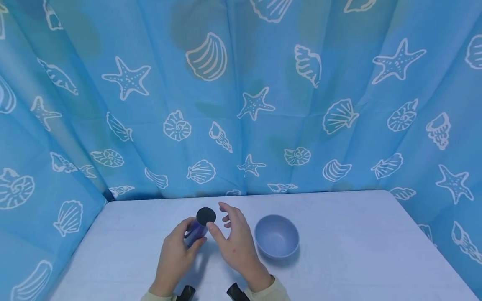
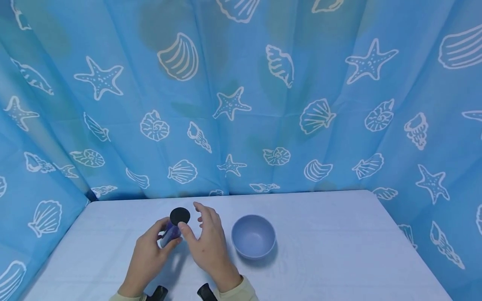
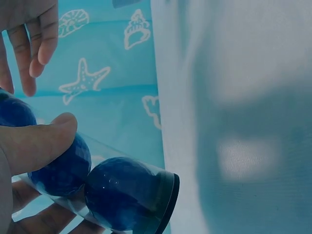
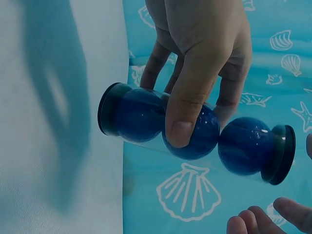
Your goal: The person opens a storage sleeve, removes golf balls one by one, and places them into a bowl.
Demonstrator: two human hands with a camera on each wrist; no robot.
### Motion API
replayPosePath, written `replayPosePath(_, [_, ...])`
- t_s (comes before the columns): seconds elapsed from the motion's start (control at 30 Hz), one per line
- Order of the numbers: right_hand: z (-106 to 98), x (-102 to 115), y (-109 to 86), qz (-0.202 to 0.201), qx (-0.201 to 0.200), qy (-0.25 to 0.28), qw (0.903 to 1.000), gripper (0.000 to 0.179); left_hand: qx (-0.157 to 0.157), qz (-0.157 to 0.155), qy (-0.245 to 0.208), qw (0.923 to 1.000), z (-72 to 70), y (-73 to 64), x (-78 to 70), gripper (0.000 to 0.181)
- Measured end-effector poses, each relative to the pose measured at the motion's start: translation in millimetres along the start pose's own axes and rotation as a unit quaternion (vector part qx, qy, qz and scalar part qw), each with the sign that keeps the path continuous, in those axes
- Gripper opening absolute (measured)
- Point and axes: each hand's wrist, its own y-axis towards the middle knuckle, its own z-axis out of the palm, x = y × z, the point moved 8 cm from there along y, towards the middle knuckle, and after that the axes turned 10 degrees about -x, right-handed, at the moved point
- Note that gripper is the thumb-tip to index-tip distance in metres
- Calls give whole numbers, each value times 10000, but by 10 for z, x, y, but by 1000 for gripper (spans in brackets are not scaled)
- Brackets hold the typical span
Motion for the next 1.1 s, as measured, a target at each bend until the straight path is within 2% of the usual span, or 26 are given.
replayPosePath(0.4, [30,25,-29,84,43,-43,9999,56,-7,57,268,9996,-7,-22,-29,60])
replayPosePath(0.7, [49,41,-19,112,122,-148,9998,51,-31,147,334,9993,-14,-18,-64,60])
replayPosePath(0.9, [41,35,-28,102,29,-225,9997,53,-107,220,336,9991,-1,-24,-74,59])
replayPosePath(1.1, [44,-6,-36,268,35,-255,9993,55,-123,258,301,9991,3,-32,-89,58])
